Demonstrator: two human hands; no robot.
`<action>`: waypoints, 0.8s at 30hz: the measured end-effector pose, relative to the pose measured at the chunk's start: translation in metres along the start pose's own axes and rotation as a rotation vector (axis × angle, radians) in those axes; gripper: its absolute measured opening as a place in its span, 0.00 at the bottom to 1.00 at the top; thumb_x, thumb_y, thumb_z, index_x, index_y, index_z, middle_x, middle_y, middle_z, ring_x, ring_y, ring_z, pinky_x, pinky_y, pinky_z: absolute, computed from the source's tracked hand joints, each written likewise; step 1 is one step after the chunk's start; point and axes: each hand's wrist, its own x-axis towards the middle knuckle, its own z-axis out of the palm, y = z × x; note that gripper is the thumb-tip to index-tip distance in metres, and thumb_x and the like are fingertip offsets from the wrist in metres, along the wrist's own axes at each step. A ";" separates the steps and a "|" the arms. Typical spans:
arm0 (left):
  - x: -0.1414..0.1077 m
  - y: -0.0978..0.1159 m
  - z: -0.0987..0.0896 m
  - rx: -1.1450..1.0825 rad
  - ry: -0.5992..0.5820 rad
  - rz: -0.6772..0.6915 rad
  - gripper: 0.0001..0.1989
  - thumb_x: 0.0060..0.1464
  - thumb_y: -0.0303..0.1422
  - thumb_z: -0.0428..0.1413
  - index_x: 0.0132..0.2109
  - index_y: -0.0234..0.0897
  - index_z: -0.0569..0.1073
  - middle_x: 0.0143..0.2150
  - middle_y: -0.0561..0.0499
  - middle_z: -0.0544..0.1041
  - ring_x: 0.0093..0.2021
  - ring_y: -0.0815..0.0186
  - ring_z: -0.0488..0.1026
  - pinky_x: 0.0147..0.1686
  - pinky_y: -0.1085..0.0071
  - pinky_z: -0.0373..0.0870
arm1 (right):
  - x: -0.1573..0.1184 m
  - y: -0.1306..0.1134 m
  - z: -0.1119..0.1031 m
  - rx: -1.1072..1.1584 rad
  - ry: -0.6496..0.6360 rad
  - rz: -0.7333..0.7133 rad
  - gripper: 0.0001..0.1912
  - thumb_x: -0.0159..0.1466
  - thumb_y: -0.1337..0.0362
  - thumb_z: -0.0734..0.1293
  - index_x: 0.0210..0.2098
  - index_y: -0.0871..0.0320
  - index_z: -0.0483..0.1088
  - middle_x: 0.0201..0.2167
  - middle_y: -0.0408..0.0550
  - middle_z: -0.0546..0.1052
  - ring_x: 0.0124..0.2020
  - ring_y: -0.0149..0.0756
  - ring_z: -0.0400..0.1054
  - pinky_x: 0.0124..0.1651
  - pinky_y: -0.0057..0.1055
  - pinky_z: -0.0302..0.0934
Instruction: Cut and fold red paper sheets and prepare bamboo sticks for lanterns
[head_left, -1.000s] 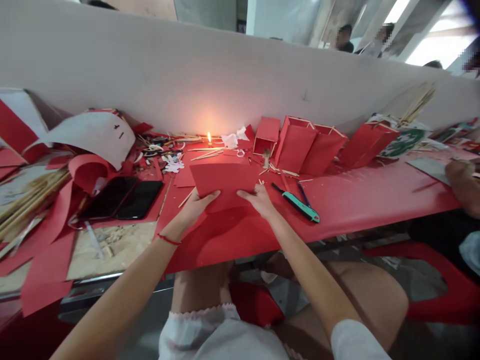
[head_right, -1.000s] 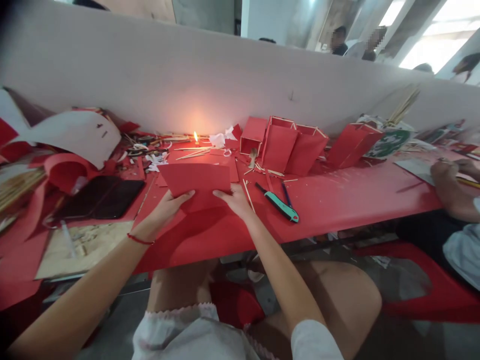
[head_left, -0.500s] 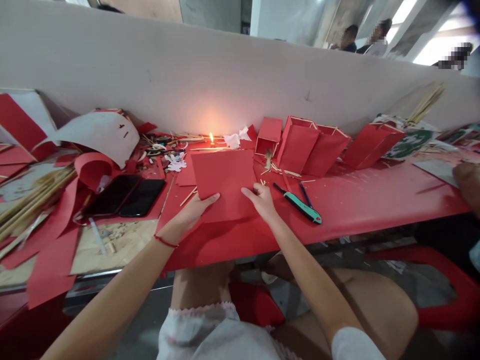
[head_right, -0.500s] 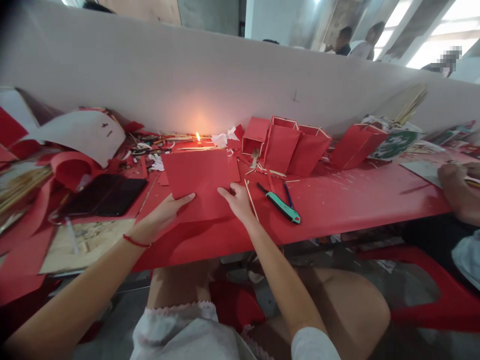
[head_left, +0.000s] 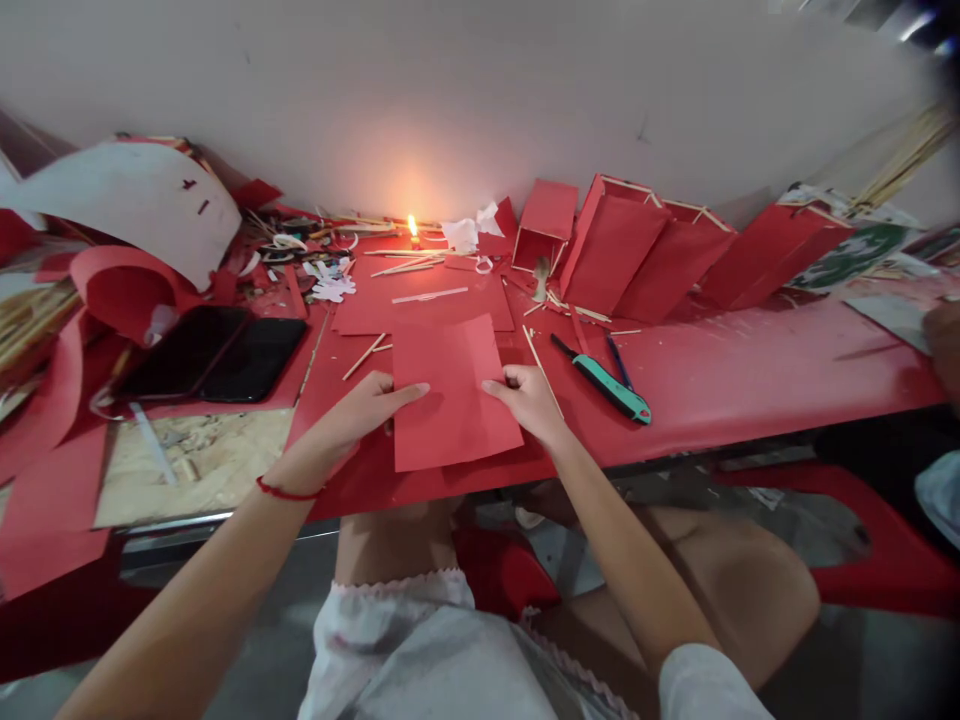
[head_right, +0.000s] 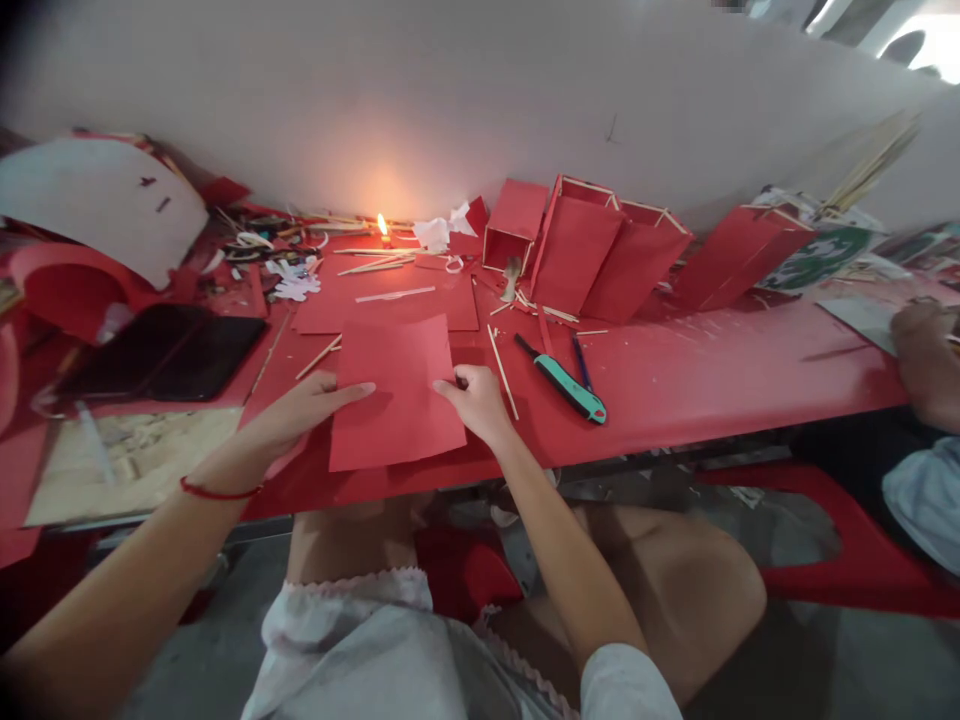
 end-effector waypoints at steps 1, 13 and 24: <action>0.003 -0.001 -0.003 0.065 0.005 0.007 0.21 0.42 0.44 0.70 0.18 0.40 0.69 0.15 0.55 0.67 0.17 0.66 0.66 0.18 0.71 0.59 | 0.000 0.001 0.000 -0.042 -0.009 0.007 0.22 0.59 0.59 0.70 0.19 0.53 0.52 0.19 0.35 0.53 0.24 0.28 0.48 0.29 0.30 0.43; 0.014 0.007 0.018 1.157 -0.137 0.711 0.14 0.64 0.33 0.47 0.42 0.36 0.78 0.43 0.40 0.78 0.45 0.51 0.75 0.47 0.56 0.72 | 0.000 -0.021 0.000 -0.503 -0.156 0.054 0.25 0.61 0.67 0.70 0.18 0.54 0.50 0.16 0.36 0.54 0.22 0.29 0.47 0.30 0.33 0.40; 0.073 0.011 0.002 1.145 -0.354 0.609 0.08 0.55 0.33 0.52 0.38 0.38 0.75 0.39 0.45 0.80 0.38 0.56 0.76 0.36 0.64 0.66 | -0.005 -0.059 0.014 -1.101 -0.286 -0.003 0.08 0.66 0.71 0.62 0.40 0.60 0.73 0.33 0.55 0.80 0.35 0.45 0.77 0.32 0.32 0.61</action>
